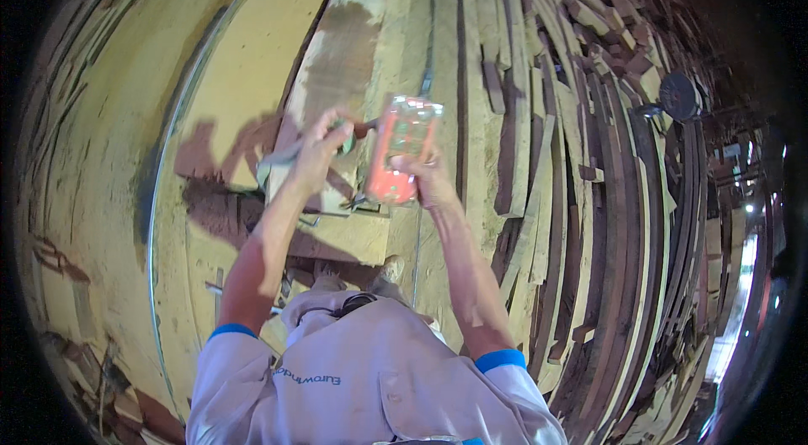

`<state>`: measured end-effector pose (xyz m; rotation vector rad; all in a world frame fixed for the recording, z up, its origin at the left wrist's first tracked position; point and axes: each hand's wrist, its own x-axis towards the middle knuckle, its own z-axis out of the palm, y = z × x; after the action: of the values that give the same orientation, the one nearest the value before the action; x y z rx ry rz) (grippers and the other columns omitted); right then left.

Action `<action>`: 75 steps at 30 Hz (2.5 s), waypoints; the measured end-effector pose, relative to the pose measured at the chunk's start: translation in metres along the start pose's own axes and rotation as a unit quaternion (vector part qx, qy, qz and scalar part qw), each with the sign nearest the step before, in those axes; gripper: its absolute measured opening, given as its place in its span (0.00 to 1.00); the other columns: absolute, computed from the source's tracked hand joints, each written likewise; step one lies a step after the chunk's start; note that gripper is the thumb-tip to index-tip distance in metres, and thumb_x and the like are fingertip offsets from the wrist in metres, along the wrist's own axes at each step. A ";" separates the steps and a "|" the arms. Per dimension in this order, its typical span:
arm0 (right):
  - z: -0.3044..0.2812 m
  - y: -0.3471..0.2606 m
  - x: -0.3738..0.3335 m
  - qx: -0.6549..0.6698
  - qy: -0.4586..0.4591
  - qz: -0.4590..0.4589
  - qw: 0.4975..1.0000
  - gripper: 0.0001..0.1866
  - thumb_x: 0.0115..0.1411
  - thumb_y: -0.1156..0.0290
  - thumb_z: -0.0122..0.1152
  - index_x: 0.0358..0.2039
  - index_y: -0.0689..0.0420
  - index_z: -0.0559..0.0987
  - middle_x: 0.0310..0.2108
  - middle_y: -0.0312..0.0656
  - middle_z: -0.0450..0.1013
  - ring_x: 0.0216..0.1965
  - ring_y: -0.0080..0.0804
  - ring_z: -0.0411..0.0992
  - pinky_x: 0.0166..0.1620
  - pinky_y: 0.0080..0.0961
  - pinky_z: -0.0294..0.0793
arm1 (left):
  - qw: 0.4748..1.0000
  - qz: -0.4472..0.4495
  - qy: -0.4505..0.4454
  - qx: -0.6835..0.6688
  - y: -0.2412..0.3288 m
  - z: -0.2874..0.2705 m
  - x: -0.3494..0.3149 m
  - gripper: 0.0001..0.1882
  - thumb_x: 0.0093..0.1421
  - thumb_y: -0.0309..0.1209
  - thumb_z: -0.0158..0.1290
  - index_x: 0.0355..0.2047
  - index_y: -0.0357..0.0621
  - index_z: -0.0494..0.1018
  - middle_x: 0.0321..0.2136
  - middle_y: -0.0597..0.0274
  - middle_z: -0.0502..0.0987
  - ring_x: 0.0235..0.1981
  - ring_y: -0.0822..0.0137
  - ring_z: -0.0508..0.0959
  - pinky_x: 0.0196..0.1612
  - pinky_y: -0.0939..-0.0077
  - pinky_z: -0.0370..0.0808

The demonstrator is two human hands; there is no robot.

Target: The person measures a wooden surface with a tape measure and marks it with a pencil. They then pick up a red handheld device and a cloth, wipe the wood, and place the device on the surface.

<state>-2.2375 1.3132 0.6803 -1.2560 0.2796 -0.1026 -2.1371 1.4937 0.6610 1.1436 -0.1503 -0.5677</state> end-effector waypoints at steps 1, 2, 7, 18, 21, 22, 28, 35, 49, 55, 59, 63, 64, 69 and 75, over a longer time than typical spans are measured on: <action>0.006 -0.003 0.003 -0.002 0.000 0.012 1.000 0.22 0.47 0.78 0.66 0.45 0.59 0.74 0.37 0.37 0.77 0.36 0.25 0.75 0.44 0.26 0.75 | 0.999 -0.020 -0.032 0.017 -0.006 0.004 -0.004 0.21 0.58 0.27 0.52 0.52 0.38 0.65 0.45 0.60 0.74 0.46 0.69 0.72 0.52 0.71 0.68; 0.010 -0.006 0.004 0.032 -0.031 -0.013 0.999 0.24 0.47 0.79 0.65 0.47 0.60 0.73 0.38 0.38 0.76 0.37 0.26 0.75 0.45 0.26 0.76 | 0.998 0.013 -0.058 0.029 -0.011 0.006 -0.008 0.21 0.58 0.26 0.53 0.52 0.38 0.65 0.45 0.60 0.73 0.46 0.69 0.72 0.52 0.72 0.67; 0.029 -0.022 0.025 0.054 -0.071 0.020 0.996 0.23 0.45 0.79 0.67 0.45 0.61 0.74 0.38 0.40 0.77 0.35 0.27 0.77 0.44 0.29 0.78 | 0.972 0.085 -0.070 0.208 -0.022 -0.004 -0.015 0.23 0.56 0.23 0.54 0.52 0.37 0.64 0.49 0.59 0.71 0.49 0.68 0.71 0.54 0.73 0.66; 0.068 -0.028 -0.004 -0.121 -0.259 -0.048 0.957 0.40 0.42 0.78 0.68 0.58 0.61 0.65 0.49 0.43 0.72 0.49 0.31 0.70 0.54 0.28 0.68 | 0.993 0.104 0.010 -0.049 -0.051 -0.021 -0.039 0.24 0.58 0.31 0.56 0.53 0.38 0.65 0.48 0.58 0.72 0.49 0.66 0.73 0.51 0.72 0.72; 0.035 -0.034 -0.025 -0.059 -0.203 -0.057 0.976 0.38 0.43 0.79 0.67 0.58 0.60 0.65 0.47 0.43 0.73 0.46 0.29 0.72 0.51 0.28 0.71 | 0.990 0.111 0.029 -0.078 -0.047 -0.037 -0.040 0.22 0.60 0.33 0.56 0.53 0.39 0.66 0.47 0.58 0.73 0.48 0.66 0.75 0.49 0.72 0.74; 0.018 -0.035 -0.036 -0.012 -0.175 -0.048 0.983 0.37 0.45 0.79 0.67 0.58 0.60 0.66 0.46 0.43 0.74 0.45 0.28 0.73 0.50 0.28 0.72 | 0.994 0.091 0.053 -0.032 -0.041 -0.043 -0.040 0.23 0.59 0.33 0.56 0.53 0.39 0.65 0.47 0.59 0.73 0.47 0.67 0.75 0.46 0.73 0.75; -0.068 -0.024 -0.085 0.164 0.121 0.029 0.979 0.21 0.48 0.77 0.66 0.45 0.62 0.73 0.35 0.41 0.77 0.32 0.28 0.77 0.39 0.27 0.79 | 0.925 0.106 0.066 0.359 -0.014 -0.028 -0.030 0.31 0.59 0.37 0.56 0.58 0.36 0.60 0.49 0.53 0.72 0.48 0.61 0.73 0.30 0.75 0.78; -0.061 -0.002 -0.106 0.142 0.145 -0.033 0.979 0.25 0.46 0.80 0.67 0.47 0.62 0.71 0.36 0.41 0.76 0.35 0.30 0.76 0.42 0.30 0.78 | 0.730 -0.079 0.039 0.678 -0.001 0.013 -0.021 0.42 0.53 0.51 0.58 0.54 0.26 0.57 0.47 0.32 0.71 0.50 0.41 0.72 0.51 0.54 0.70; -0.032 0.021 -0.084 0.108 0.086 0.094 0.986 0.24 0.48 0.78 0.66 0.47 0.60 0.70 0.37 0.40 0.75 0.35 0.28 0.75 0.40 0.28 0.77 | 0.848 0.215 0.207 0.438 -0.015 -0.001 -0.043 0.39 0.60 0.36 0.53 0.63 0.38 0.43 0.45 0.30 0.72 0.52 0.39 0.71 0.54 0.55 0.66; -0.010 0.010 -0.074 0.078 0.054 0.048 0.994 0.23 0.50 0.78 0.65 0.47 0.59 0.71 0.36 0.39 0.75 0.34 0.27 0.75 0.40 0.28 0.77 | 0.992 0.098 0.065 0.047 -0.025 -0.011 -0.051 0.13 0.55 0.21 0.49 0.41 0.36 0.76 0.41 0.63 0.76 0.40 0.72 0.75 0.47 0.79 0.69; 0.007 -0.006 -0.065 0.078 0.013 0.013 0.997 0.26 0.50 0.79 0.65 0.50 0.61 0.69 0.39 0.42 0.75 0.38 0.29 0.76 0.44 0.29 0.76 | 0.999 0.028 -0.013 0.034 -0.022 0.005 -0.059 0.17 0.53 0.27 0.51 0.43 0.35 0.76 0.40 0.61 0.77 0.43 0.70 0.75 0.49 0.76 0.69; 0.022 -0.012 -0.050 0.070 -0.028 -0.023 0.997 0.26 0.50 0.79 0.65 0.51 0.63 0.68 0.40 0.44 0.75 0.39 0.30 0.76 0.45 0.28 0.76 | 1.000 -0.016 -0.026 0.006 -0.016 0.020 -0.064 0.27 0.60 0.43 0.51 0.52 0.34 0.70 0.48 0.55 0.73 0.50 0.66 0.70 0.56 0.70 0.63; 0.022 -0.012 -0.047 0.051 -0.012 -0.012 0.999 0.26 0.51 0.79 0.65 0.51 0.63 0.68 0.41 0.44 0.75 0.39 0.30 0.76 0.45 0.28 0.76 | 0.999 -0.013 -0.012 0.040 -0.017 0.025 -0.066 0.29 0.60 0.45 0.52 0.53 0.33 0.69 0.49 0.53 0.72 0.51 0.65 0.69 0.56 0.69 0.63; 0.020 -0.002 -0.035 -0.008 -0.041 -0.027 0.999 0.28 0.51 0.81 0.63 0.53 0.62 0.65 0.43 0.43 0.74 0.41 0.29 0.74 0.46 0.26 0.75 | 0.987 -0.003 -0.064 0.147 -0.015 0.032 -0.072 0.36 0.57 0.50 0.55 0.56 0.32 0.65 0.53 0.48 0.69 0.54 0.60 0.68 0.57 0.68 0.63; 0.017 0.002 -0.037 0.005 -0.062 0.007 0.998 0.25 0.56 0.77 0.58 0.54 0.60 0.64 0.45 0.42 0.73 0.42 0.27 0.73 0.46 0.24 0.74 | 0.995 0.005 -0.045 0.090 -0.007 0.039 -0.084 0.28 0.57 0.45 0.56 0.48 0.33 0.73 0.42 0.54 0.77 0.43 0.68 0.75 0.49 0.74 0.70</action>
<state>-2.2687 1.3381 0.6885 -1.2458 0.1808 -0.0145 -2.2263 1.5020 0.6857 1.2914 -0.2901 -0.6062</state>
